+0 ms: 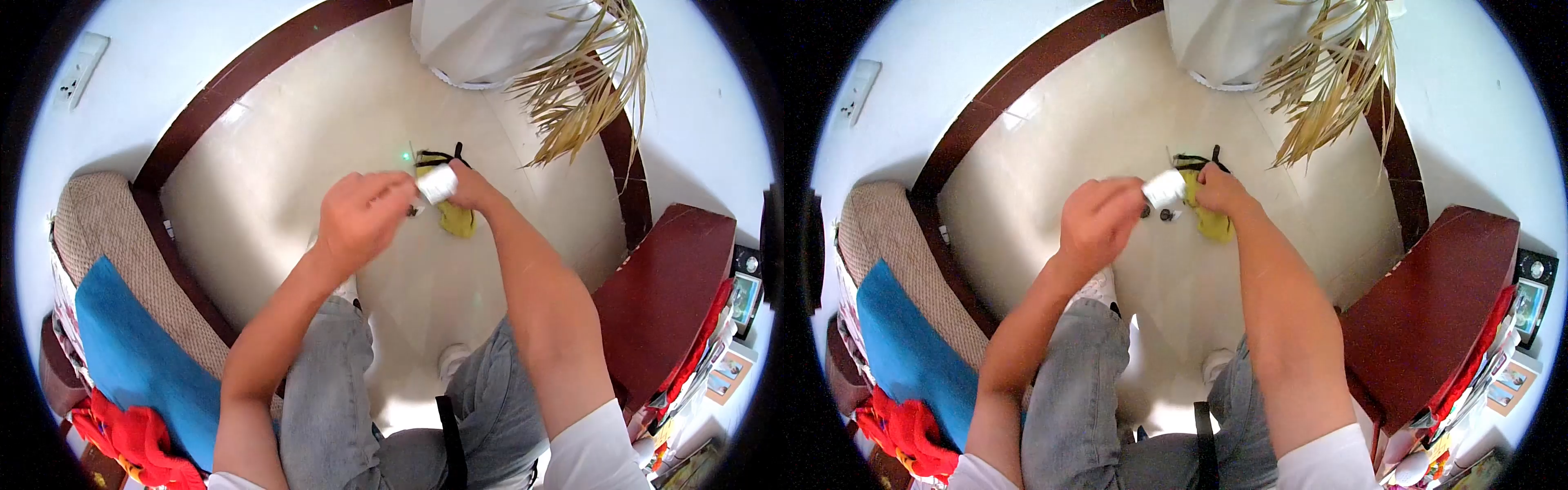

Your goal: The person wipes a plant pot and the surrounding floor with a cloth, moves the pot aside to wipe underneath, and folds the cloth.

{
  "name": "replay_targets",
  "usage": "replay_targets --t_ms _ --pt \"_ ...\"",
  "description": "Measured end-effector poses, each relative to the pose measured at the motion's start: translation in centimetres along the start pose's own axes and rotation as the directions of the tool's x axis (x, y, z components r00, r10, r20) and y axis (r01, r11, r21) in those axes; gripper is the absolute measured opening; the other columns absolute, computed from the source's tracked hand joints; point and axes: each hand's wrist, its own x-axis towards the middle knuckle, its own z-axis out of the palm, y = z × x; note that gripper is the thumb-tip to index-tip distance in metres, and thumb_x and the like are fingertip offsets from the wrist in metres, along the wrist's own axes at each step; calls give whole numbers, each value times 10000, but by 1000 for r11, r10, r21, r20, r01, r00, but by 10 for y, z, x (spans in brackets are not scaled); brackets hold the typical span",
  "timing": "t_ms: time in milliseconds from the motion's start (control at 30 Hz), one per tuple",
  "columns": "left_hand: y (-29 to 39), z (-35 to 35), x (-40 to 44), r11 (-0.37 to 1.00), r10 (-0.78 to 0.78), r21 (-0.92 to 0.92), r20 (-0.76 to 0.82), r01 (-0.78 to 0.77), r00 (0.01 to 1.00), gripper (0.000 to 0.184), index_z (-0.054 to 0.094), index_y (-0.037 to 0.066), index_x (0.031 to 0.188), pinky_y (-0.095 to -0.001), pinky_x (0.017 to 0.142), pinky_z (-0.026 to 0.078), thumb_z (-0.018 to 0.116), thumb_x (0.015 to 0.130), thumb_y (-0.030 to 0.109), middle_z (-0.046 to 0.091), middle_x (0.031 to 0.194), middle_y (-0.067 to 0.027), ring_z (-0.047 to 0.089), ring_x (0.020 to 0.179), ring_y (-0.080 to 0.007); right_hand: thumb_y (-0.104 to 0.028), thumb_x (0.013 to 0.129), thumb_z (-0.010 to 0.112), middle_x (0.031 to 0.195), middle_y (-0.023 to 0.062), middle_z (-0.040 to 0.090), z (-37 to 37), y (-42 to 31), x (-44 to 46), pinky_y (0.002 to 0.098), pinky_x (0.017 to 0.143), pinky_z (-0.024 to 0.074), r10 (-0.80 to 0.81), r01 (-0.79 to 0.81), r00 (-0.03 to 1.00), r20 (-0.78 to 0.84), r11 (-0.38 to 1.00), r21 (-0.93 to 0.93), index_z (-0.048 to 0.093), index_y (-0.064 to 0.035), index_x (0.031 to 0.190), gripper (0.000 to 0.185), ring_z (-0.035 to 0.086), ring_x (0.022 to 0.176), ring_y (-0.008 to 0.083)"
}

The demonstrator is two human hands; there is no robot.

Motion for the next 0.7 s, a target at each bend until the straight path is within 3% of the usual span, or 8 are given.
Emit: replay_targets --t_ms 67,133,233,367,433,533,633,700 --pt "-12 9 -14 923 -364 -131 4 362 931 194 685 42 1028 -324 638 494 698 837 12 713 940 -66 627 691 -196 -177 775 692 1073 167 700 -14 -15 -14 417 879 524 92 -101 994 59 978 185 566 -80 1164 420 678 1020 333" --pt "-17 17 -23 554 -793 -311 85 772 604 170 692 36 1080 -334 644 508 671 912 28 710 927 -74 628 690 -187 -100 756 676 979 107 659 -10 -10 -6 402 794 518 149 -166 986 75 922 349 584 -80 1117 373 645 919 274" --pt "-45 27 -55 405 -838 -301 256 864 482 169 695 48 1119 -353 678 529 659 961 95 720 927 -83 660 752 -176 -67 790 624 901 37 593 -13 -2 -1 387 732 495 261 -277 959 111 778 564 592 -82 1084 295 592 861 208" --pt "-83 59 -124 662 -693 -58 332 748 639 242 670 49 1171 -312 640 531 685 937 108 697 898 -75 649 715 -150 -141 873 485 913 112 658 -11 22 18 409 756 499 438 -267 877 -199 787 557 669 -12 1000 258 617 857 254" --pt "-70 59 -120 731 -643 64 399 679 654 269 679 80 1162 -351 664 546 703 895 106 700 907 -104 680 754 -206 -192 883 496 1155 220 662 -29 5 -6 452 922 490 460 -314 859 -225 820 478 674 23 1128 371 621 1082 381" --pt "-46 51 -94 782 -620 395 575 482 534 258 689 106 1096 -422 729 559 714 841 138 678 946 -126 690 890 -291 -207 886 498 1277 280 662 -31 7 -8 472 1006 487 500 -381 843 -200 816 434 676 47 1194 437 625 1199 439" --pt "-35 51 -88 898 -426 324 471 298 772 210 684 99 1020 -457 770 549 716 830 184 644 953 -111 665 939 -311 -203 874 503 1250 280 674 -25 20 -1 463 1001 494 496 -379 850 -176 809 450 682 44 1190 439 635 1193 430" --pt "-43 71 -92 925 -326 340 484 169 812 200 678 92 989 -454 773 542 727 836 211 636 959 -104 659 930 -304 -204 860 512 1223 275 688 -20 26 5 456 992 500 475 -354 860 -186 818 453 689 37 1179 437 646 1177 425"
